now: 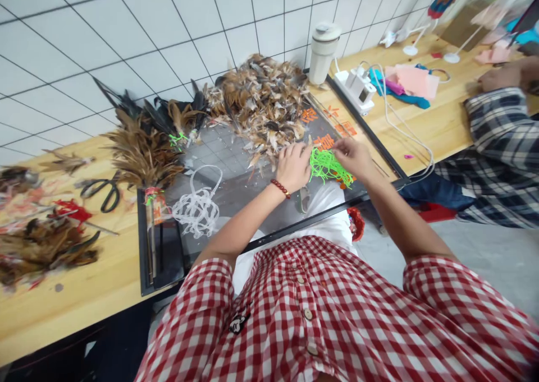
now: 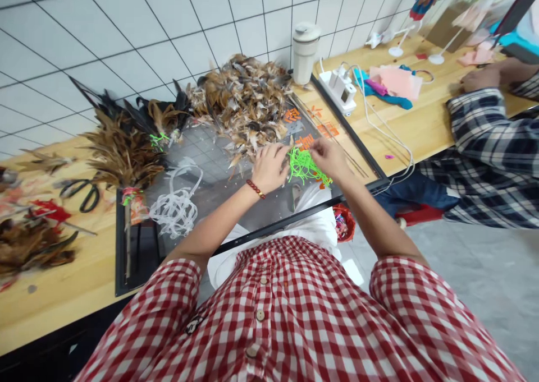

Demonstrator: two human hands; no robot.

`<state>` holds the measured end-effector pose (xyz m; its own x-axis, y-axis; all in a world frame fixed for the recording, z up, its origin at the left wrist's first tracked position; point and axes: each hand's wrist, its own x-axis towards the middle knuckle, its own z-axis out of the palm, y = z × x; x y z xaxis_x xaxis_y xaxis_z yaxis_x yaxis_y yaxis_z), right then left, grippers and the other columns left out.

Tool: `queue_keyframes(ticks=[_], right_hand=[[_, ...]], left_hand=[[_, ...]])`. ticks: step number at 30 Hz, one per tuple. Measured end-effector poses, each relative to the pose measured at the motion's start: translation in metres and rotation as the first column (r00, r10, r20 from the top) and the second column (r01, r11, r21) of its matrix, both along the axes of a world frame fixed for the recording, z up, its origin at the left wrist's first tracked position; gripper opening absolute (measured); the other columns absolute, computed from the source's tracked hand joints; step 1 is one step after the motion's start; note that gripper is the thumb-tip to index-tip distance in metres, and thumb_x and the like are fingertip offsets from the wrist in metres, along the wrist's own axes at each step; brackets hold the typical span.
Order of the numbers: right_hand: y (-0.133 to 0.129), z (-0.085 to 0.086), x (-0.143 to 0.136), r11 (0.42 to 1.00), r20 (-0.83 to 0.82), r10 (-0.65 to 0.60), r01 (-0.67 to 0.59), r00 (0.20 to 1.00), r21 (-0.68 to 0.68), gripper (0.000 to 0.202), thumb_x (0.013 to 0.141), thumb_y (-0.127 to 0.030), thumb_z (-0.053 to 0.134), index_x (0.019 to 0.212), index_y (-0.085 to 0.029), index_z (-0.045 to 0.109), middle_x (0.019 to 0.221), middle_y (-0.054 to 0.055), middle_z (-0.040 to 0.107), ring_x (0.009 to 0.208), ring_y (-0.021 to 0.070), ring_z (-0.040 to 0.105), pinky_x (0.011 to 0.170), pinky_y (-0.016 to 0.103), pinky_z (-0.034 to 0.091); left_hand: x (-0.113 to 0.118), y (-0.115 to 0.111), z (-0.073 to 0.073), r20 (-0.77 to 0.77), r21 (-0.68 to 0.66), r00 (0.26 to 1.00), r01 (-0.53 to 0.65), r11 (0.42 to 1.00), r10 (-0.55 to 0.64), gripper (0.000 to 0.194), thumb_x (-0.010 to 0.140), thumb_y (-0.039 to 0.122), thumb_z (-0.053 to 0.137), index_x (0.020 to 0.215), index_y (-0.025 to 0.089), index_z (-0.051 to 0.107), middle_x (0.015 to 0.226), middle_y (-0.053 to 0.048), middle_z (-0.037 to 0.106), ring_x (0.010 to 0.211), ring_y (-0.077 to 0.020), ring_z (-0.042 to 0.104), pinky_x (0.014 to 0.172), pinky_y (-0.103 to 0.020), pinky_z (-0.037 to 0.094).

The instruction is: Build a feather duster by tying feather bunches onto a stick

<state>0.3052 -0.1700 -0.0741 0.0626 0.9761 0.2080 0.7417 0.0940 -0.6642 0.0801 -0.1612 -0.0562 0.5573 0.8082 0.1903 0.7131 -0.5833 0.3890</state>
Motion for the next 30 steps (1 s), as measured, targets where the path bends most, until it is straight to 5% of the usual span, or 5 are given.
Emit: queue_keyframes(ticks=[6, 19, 24, 27, 30], right_hand=[[-0.036, -0.037, -0.041, 0.997, 0.371, -0.068, 0.052, 0.926, 0.052, 0.041, 0.086, -0.048, 0.062, 0.118, -0.025, 0.07, 0.136, 0.017, 0.059, 0.125, 0.0407, 0.049, 0.1, 0.06, 0.043], [0.068, -0.031, 0.002, 0.954, 0.399, -0.278, 0.3, 0.874, 0.009, 0.04, 0.089, -0.027, 0.048, 0.121, -0.011, 0.067, 0.123, 0.025, 0.063, 0.112, 0.0392, 0.058, 0.095, 0.057, 0.047], [0.029, 0.0, -0.015, 0.985, 0.197, 0.156, -0.136, 0.968, -0.11, 0.037, 0.089, -0.041, 0.06, 0.112, -0.015, 0.073, 0.111, 0.017, 0.071, 0.104, 0.0317, 0.064, 0.093, 0.047, 0.05], [0.017, 0.006, -0.038, 0.677, -0.178, 0.571, -0.583, 0.801, -0.45, 0.038, 0.082, -0.051, 0.07, 0.099, -0.018, 0.078, 0.088, 0.007, 0.074, 0.081, 0.0213, 0.068, 0.079, 0.036, 0.054], [0.039, -0.001, -0.07, 0.447, -0.437, 0.588, -0.723, 0.681, -0.527, 0.042, 0.075, -0.053, 0.078, 0.101, -0.019, 0.078, 0.082, 0.004, 0.074, 0.073, 0.0161, 0.065, 0.071, 0.03, 0.053]], left_hand=[[0.021, 0.039, -0.022, -0.048, -0.03, 0.999, 0.01, 0.999, -0.012, 0.067, 0.083, 0.017, 0.056, 0.15, 0.024, 0.053, 0.162, -0.013, 0.046, 0.156, -0.036, 0.026, 0.126, -0.067, 0.001], [-0.046, 0.06, -0.007, 0.044, 0.046, 0.979, -0.2, 0.979, 0.198, 0.041, 0.081, 0.019, 0.061, 0.12, 0.029, 0.071, 0.153, -0.009, 0.055, 0.155, -0.0362, 0.029, 0.125, -0.069, 0.0], [-0.117, 0.041, 0.015, 0.162, 0.088, 0.901, -0.419, 0.904, 0.402, 0.033, 0.083, 0.024, 0.064, 0.115, 0.027, 0.07, 0.147, -0.009, 0.058, 0.149, -0.0337, 0.039, 0.125, -0.06, 0.022], [-0.158, 0.034, 0.015, 0.324, 0.014, 0.79, -0.554, 0.833, 0.52, 0.029, 0.085, 0.024, 0.063, 0.113, 0.023, 0.07, 0.136, -0.011, 0.064, 0.136, -0.0289, 0.054, 0.116, -0.048, 0.04], [-0.174, 0.03, 0.002, 0.528, -0.095, 0.633, -0.619, 0.78, 0.566, 0.023, 0.087, 0.025, 0.063, 0.108, 0.021, 0.07, 0.125, -0.009, 0.069, 0.123, -0.0242, 0.062, 0.106, -0.039, 0.05]])
